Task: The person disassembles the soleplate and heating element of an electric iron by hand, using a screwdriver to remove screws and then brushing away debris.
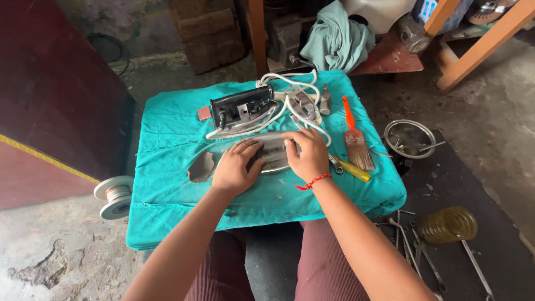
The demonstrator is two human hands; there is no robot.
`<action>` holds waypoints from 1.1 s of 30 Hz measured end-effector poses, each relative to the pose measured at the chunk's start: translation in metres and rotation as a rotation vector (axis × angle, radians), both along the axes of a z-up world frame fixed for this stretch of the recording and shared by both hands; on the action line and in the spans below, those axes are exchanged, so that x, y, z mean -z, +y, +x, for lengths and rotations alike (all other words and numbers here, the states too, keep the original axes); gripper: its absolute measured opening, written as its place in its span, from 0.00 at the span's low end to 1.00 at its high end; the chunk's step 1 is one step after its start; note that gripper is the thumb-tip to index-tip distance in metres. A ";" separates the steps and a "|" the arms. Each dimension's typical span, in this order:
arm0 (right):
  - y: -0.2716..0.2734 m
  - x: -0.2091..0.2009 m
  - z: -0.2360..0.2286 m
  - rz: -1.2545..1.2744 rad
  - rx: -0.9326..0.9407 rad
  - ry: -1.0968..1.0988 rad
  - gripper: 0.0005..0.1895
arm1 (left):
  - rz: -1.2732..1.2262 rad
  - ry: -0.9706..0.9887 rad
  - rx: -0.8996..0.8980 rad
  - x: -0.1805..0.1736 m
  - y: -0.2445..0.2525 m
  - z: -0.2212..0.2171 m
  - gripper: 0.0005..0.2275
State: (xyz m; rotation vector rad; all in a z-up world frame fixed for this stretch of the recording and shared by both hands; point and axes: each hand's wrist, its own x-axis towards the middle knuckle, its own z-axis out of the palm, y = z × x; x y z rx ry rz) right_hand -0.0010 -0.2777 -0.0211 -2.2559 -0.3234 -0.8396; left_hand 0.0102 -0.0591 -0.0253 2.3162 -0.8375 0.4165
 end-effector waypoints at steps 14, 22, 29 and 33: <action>-0.044 -0.030 0.087 -0.351 0.535 0.692 0.20 | -0.017 -0.017 -0.068 -0.006 -0.005 -0.006 0.18; -0.035 -0.043 0.096 -0.424 0.546 0.832 0.24 | -0.020 0.011 -0.074 -0.006 -0.004 -0.006 0.18; -0.058 0.005 0.107 0.305 0.317 0.584 0.18 | -0.020 0.012 -0.104 -0.007 -0.005 -0.008 0.19; -0.059 0.013 0.110 0.822 0.254 0.509 0.12 | 0.007 0.000 -0.129 -0.004 -0.005 -0.007 0.20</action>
